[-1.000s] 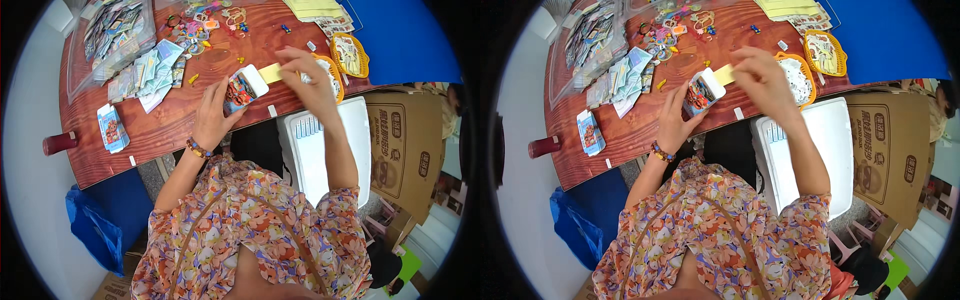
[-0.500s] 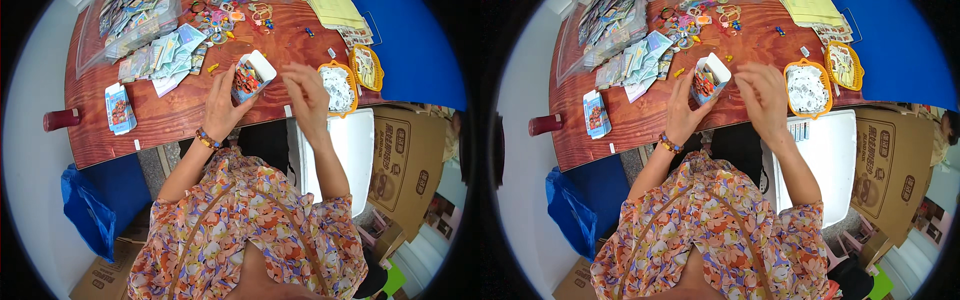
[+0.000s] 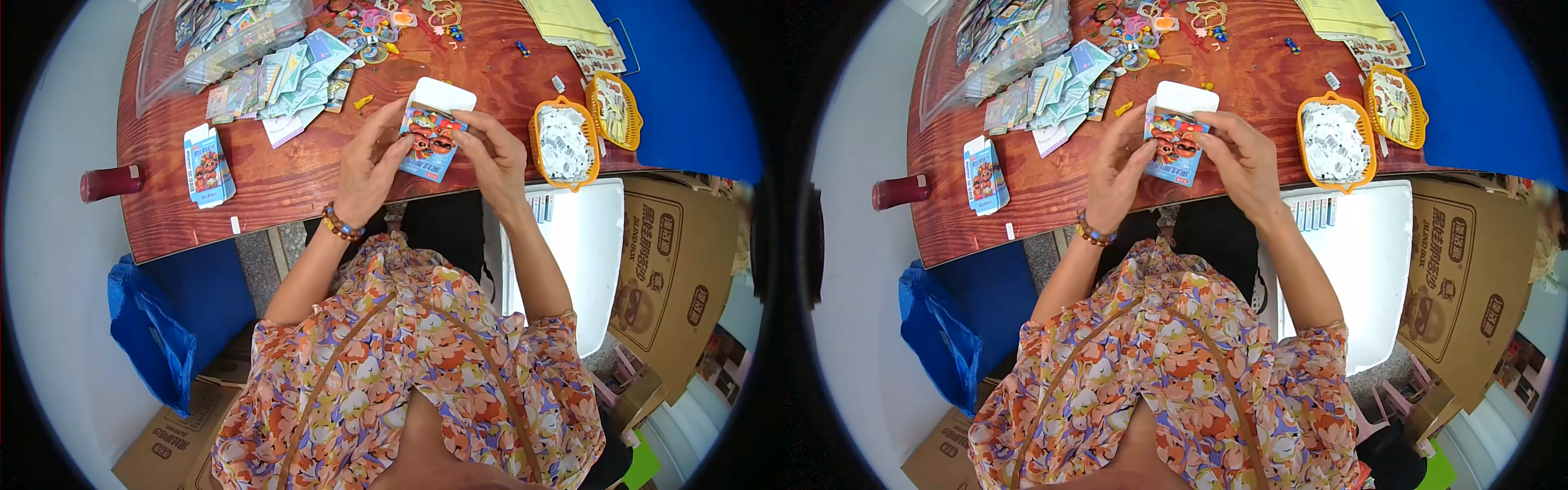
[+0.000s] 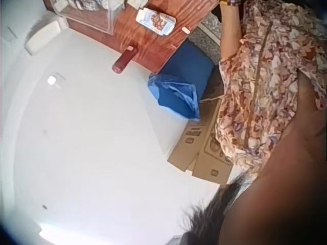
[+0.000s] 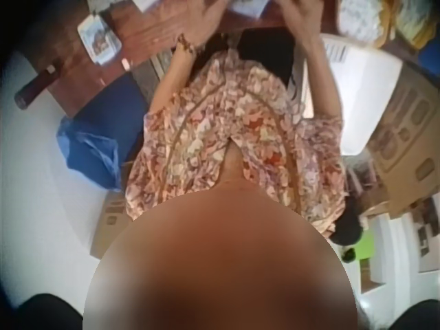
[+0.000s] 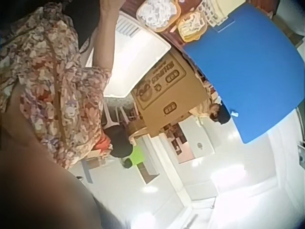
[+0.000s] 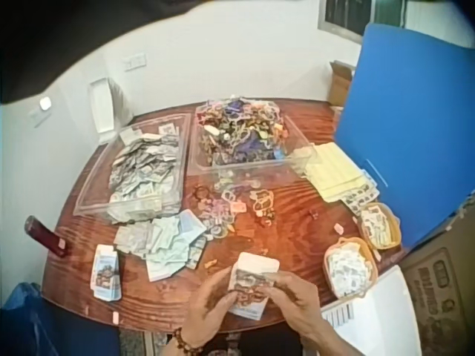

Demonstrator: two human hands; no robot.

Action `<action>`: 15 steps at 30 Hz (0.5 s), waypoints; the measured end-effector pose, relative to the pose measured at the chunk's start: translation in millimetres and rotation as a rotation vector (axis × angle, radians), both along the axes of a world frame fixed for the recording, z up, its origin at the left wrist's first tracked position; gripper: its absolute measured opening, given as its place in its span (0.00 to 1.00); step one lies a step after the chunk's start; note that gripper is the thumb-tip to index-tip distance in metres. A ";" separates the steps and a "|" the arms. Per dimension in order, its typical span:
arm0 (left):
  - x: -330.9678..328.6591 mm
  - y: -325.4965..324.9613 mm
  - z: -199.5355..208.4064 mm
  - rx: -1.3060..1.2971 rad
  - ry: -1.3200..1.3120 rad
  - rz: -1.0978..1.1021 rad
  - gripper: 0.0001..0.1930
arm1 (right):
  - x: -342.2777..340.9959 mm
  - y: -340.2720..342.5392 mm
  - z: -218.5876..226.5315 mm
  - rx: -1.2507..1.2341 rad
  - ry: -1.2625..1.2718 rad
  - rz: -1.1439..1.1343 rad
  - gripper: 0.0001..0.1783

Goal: Packaging small toys and cards into boxes at a factory workbench.

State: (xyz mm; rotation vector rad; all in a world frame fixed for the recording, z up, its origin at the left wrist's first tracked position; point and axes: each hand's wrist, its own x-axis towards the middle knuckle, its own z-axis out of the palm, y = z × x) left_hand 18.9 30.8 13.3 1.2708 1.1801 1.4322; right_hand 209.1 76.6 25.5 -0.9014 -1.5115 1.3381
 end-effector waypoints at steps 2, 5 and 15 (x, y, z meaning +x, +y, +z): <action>-7.8 -6.1 8.6 -0.037 -0.028 -0.058 0.25 | 2.4 2.1 0.2 0.037 -0.021 0.040 0.14; -12.1 -8.7 8.7 0.069 0.016 -0.048 0.25 | 3.9 8.2 0.8 0.167 -0.094 0.099 0.14; -30.3 -17.4 16.5 -0.116 -0.043 -0.232 0.22 | -1.3 -2.3 26.2 0.008 -0.188 0.179 0.15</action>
